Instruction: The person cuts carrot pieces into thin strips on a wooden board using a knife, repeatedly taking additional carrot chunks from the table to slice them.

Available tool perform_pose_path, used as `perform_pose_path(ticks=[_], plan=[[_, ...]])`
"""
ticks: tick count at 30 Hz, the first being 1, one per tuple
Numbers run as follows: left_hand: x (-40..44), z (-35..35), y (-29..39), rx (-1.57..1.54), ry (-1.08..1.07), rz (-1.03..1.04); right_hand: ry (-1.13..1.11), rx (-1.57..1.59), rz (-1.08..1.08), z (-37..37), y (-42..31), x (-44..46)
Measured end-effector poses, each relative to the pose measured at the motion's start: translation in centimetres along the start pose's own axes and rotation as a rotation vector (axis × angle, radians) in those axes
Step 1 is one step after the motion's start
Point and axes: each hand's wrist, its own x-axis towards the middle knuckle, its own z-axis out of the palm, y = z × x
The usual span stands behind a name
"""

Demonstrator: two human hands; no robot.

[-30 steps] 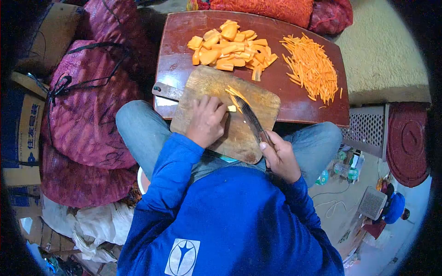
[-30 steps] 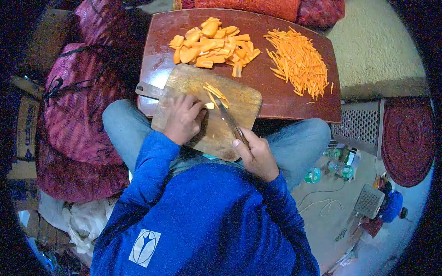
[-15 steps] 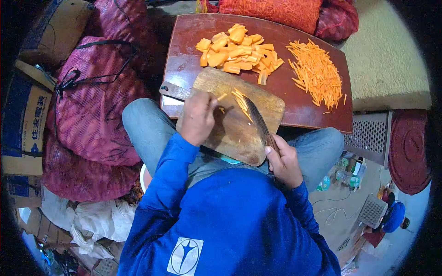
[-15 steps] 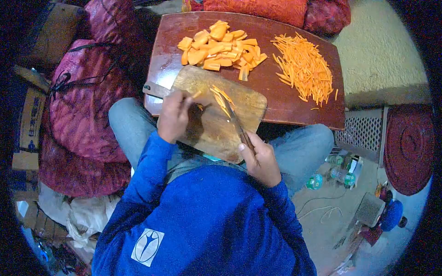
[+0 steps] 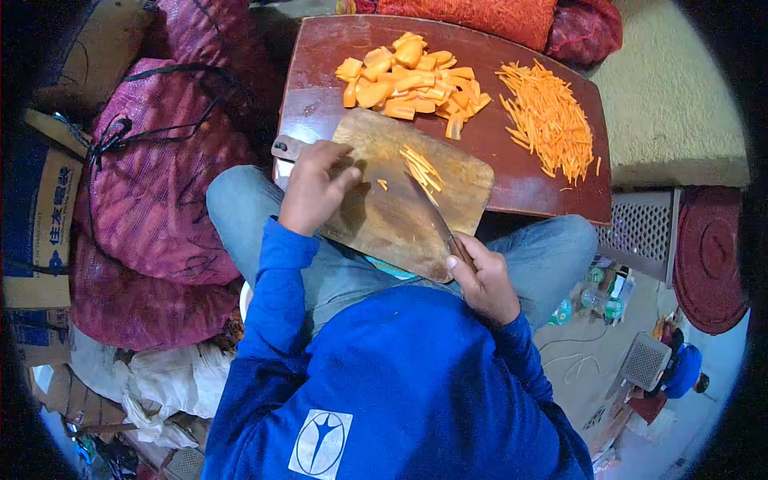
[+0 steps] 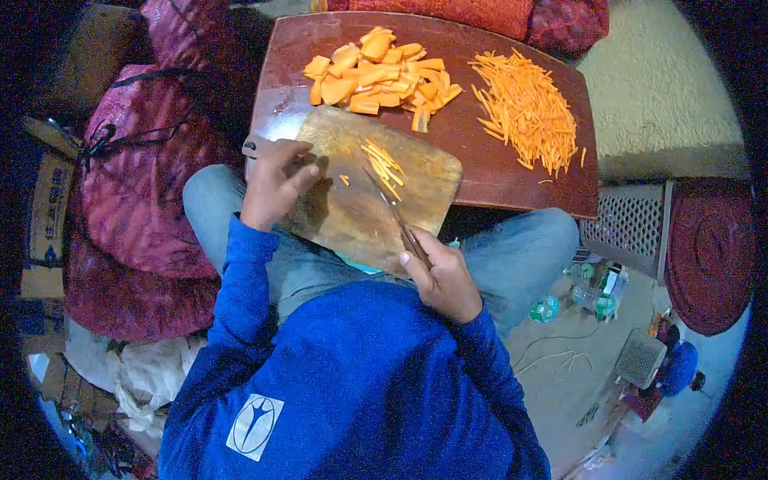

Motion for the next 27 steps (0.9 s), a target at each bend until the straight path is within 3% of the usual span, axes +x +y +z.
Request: perform_pose_path(ticks=[3, 8, 12, 14, 18, 22, 24, 27], plan=[[0.2, 0.1, -0.2, 0.106, -0.087, 0.014, -0.095, -0.055, -0.032, -0.7, -0.3, 0.3], [-0.1, 0.0, -0.7, 0.122, -0.019, -0.068, -0.315, 0.006, -0.018, -0.3, -1.1, 1.9], [-0.3, 0.2, -0.8, 0.205, -0.026, 0.001, -0.279, 0.051, 0.026, 0.6, -0.6, 3.7], [-0.2, 0.4, -0.4, 0.16, -0.009, 0.021, -0.119, 0.03, -0.002, 0.3, 0.1, 4.1], [0.1, 0.6, -0.4, 0.178, -0.045, 0.023, -0.02, 0.056, 0.021, -1.1, 1.3, 4.2], [0.5, 0.6, 0.1, 0.177, -0.094, 0.01, -0.028, 0.008, 0.024, -1.5, 1.2, 3.2], [0.9, 0.7, 0.2, 0.169, -0.127, -0.008, -0.031, 0.003, -0.109, -0.6, 0.8, 3.0], [1.5, 0.7, 0.1, 0.193, -0.171, -0.033, -0.168, 0.082, -0.004, 1.0, -0.6, 3.9]])
